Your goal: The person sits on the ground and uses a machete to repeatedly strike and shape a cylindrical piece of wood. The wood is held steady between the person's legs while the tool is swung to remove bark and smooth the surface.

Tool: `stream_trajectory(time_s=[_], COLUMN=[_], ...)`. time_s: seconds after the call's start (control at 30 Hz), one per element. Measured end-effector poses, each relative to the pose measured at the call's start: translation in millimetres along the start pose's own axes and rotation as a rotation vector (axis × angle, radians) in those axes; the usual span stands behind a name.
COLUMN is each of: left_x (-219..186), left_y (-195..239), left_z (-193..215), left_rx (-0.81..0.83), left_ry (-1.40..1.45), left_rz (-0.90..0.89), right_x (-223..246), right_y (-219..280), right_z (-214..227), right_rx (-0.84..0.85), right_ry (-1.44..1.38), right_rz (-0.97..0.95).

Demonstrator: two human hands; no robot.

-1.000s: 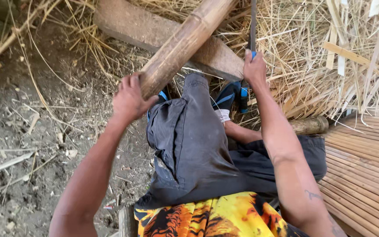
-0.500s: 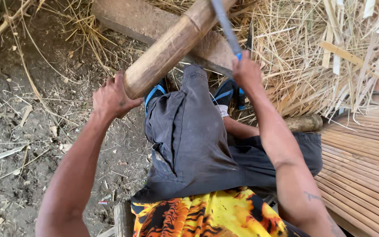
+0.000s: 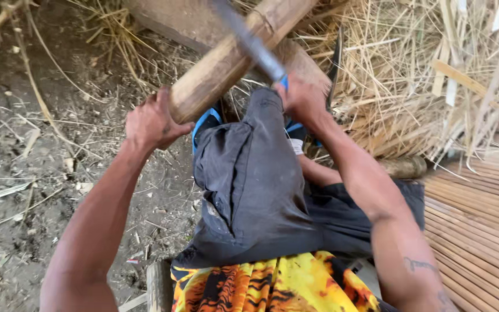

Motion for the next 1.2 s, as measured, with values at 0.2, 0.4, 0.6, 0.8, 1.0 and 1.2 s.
stream_trajectory(time_s=[0.2, 0.4, 0.6, 0.8, 1.0, 1.2], left_x=[-2, -6, 7, 4, 8, 9], left_y=[-5, -8, -14, -22, -20, -27], left_z=[-9, 1, -6, -10, -17, -10], left_rx=[-0.017, -0.144, 0.034, 0.083, 0.074, -0.003], left_ry=[-0.034, -0.077, 0.026, 0.033, 0.018, 0.070], left_rz=[0.001, -0.085, 0.005, 0.016, 0.034, -0.041], right_x=[-82, -62, 11, -25, -47, -124], right_y=[-44, -44, -6, -22, -34, -73], right_z=[5, 23, -28, 6, -17, 54], right_rx=[-0.027, 0.100, -0.096, 0.046, 0.081, -0.139], right_ry=[0.163, 0.038, 0.124, 0.005, 0.082, -0.062], right_rz=[-0.224, -0.328, 0.213, -0.178, -0.005, -0.451])
Point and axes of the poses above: each hand's wrist, its own y-axis away from the middle knuckle, its own z-axis out of the back of the hand, x = y × z, the point moved 10 cm from there along -y, towards the middle knuckle, and after that the axes turned 8 degrees about -z, right-handed, at the moved point
